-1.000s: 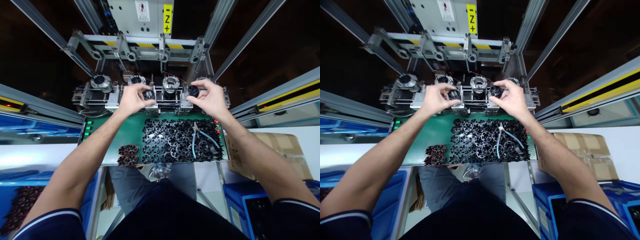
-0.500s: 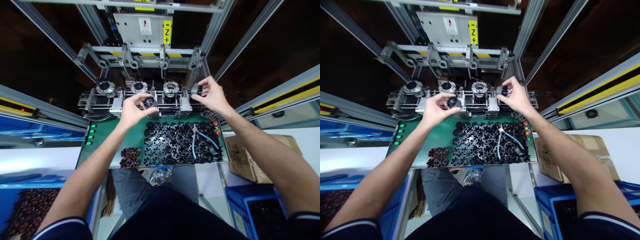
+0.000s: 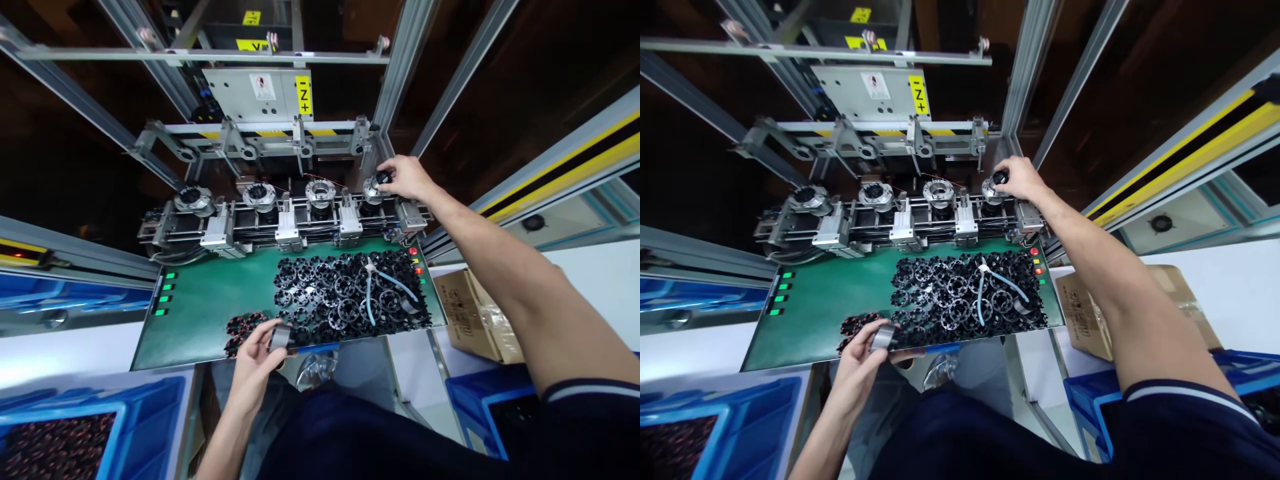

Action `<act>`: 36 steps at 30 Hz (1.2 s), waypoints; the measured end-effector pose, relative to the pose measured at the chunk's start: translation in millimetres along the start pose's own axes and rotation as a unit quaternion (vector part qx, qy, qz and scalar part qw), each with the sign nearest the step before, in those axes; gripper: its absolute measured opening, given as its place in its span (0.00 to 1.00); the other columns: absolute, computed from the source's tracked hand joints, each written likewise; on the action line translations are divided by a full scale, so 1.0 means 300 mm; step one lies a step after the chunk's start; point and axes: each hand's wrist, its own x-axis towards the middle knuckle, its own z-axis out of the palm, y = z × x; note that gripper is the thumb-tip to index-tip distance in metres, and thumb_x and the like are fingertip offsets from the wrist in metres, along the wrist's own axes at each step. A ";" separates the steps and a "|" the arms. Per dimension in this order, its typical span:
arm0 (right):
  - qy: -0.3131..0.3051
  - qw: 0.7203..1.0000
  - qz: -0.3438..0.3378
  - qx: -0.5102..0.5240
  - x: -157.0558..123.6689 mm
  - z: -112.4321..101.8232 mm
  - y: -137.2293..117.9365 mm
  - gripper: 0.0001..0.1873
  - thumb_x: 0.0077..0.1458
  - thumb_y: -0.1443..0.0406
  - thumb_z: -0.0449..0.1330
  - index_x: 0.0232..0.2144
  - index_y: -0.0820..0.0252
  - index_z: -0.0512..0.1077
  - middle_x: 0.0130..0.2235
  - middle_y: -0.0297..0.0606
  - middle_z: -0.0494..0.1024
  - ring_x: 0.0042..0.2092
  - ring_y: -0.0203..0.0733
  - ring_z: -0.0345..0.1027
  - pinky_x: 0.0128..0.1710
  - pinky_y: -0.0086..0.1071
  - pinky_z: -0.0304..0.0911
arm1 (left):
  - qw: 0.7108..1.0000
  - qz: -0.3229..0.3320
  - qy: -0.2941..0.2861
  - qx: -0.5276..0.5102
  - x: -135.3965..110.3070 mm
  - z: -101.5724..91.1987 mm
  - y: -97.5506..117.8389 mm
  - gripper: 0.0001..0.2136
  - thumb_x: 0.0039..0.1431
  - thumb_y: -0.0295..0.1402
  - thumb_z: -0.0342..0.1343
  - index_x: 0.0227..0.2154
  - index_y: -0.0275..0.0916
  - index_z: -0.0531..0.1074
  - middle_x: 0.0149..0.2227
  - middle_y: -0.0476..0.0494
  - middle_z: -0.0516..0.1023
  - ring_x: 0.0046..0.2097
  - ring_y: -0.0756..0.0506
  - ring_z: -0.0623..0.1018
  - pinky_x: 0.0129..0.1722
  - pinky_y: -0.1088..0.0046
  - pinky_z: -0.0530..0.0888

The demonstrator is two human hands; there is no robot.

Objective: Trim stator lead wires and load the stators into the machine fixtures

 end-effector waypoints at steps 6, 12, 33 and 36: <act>-0.074 0.995 -0.029 -0.053 0.093 -0.023 0.016 0.32 0.49 0.70 0.87 0.57 0.62 0.90 0.47 0.45 0.88 0.54 0.59 0.85 0.68 0.60 0.79 | 0.997 0.030 0.068 -0.019 -0.014 -0.118 0.026 0.28 0.47 0.45 0.90 0.52 0.50 0.91 0.51 0.45 0.93 0.45 0.44 0.89 0.46 0.76 0.87; -0.146 0.986 -0.040 -0.071 0.225 -0.044 0.048 0.34 0.40 0.71 0.90 0.52 0.57 0.93 0.36 0.38 0.84 0.47 0.58 0.85 0.63 0.58 0.80 | 0.995 0.057 0.058 -0.065 -0.023 -0.046 0.054 0.27 0.53 0.51 0.88 0.54 0.53 0.88 0.58 0.47 0.93 0.40 0.48 0.89 0.43 0.76 0.88; -0.096 0.894 -0.319 0.300 -0.665 -0.105 -0.874 0.25 0.75 0.54 0.74 0.68 0.53 0.82 0.60 0.40 0.88 0.57 0.50 0.85 0.60 0.48 0.83 | 0.970 0.078 -0.173 -0.153 -0.028 0.265 0.230 0.29 0.69 0.65 0.74 0.54 0.47 0.78 0.47 0.45 0.94 0.42 0.43 0.93 0.41 0.68 0.89; -0.043 0.902 -0.356 0.241 -0.618 -0.122 -0.872 0.22 0.72 0.62 0.74 0.64 0.61 0.83 0.56 0.42 0.88 0.53 0.46 0.84 0.56 0.42 0.81 | 0.962 0.142 -0.225 -0.063 0.073 0.226 0.286 0.29 0.72 0.64 0.70 0.58 0.46 0.75 0.46 0.44 0.93 0.41 0.42 0.93 0.42 0.66 0.89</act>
